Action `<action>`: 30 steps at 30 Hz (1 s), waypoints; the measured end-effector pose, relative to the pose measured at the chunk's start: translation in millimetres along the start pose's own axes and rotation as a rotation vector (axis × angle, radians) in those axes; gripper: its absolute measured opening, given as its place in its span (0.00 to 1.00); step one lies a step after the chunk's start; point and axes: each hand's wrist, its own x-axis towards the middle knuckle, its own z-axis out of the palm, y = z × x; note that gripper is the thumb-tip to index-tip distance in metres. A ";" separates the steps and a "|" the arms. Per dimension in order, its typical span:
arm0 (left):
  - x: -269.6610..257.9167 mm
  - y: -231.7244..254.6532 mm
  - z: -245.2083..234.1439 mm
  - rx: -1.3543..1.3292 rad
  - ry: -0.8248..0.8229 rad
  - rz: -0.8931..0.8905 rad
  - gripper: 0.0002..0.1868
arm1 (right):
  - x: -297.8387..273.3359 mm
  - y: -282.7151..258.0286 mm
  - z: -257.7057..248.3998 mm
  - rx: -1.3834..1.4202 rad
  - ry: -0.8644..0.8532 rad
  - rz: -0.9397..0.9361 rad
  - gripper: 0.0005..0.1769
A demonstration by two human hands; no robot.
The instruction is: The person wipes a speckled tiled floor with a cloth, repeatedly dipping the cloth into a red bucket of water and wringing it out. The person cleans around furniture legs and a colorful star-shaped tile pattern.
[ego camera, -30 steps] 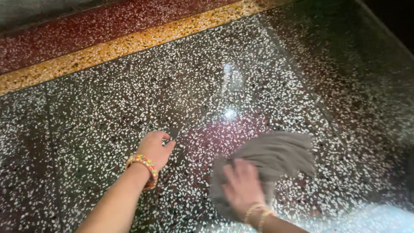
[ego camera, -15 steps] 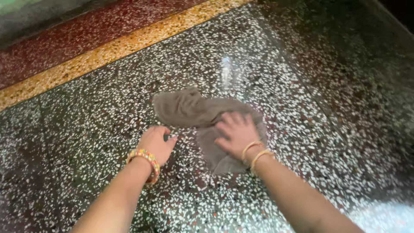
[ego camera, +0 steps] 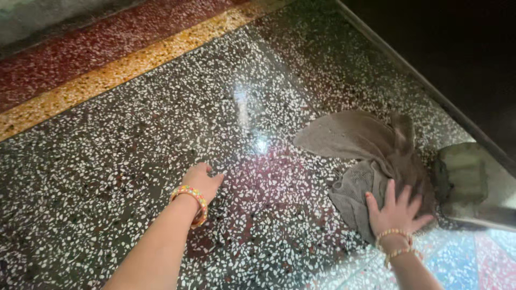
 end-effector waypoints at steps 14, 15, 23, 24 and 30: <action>133.7 17.4 -28.7 -0.163 -0.164 -0.475 0.78 | 41.2 -7.1 4.2 -0.206 -0.330 0.059 0.57; 141.2 20.5 -32.5 -0.239 -0.209 -0.481 0.87 | 47.1 -5.8 8.7 -0.220 -0.313 0.063 0.58; 155.3 56.8 -21.0 -0.089 -0.202 -0.752 0.98 | 164.9 -50.0 34.7 -0.199 -0.246 0.271 0.62; 154.1 58.0 -21.3 -0.078 -0.189 -0.751 0.98 | 173.7 -69.7 32.8 -0.157 -0.180 0.215 0.60; 153.4 67.9 -29.8 -0.050 -0.262 -0.798 0.96 | 195.3 -293.2 13.0 -0.080 -0.002 -0.269 0.50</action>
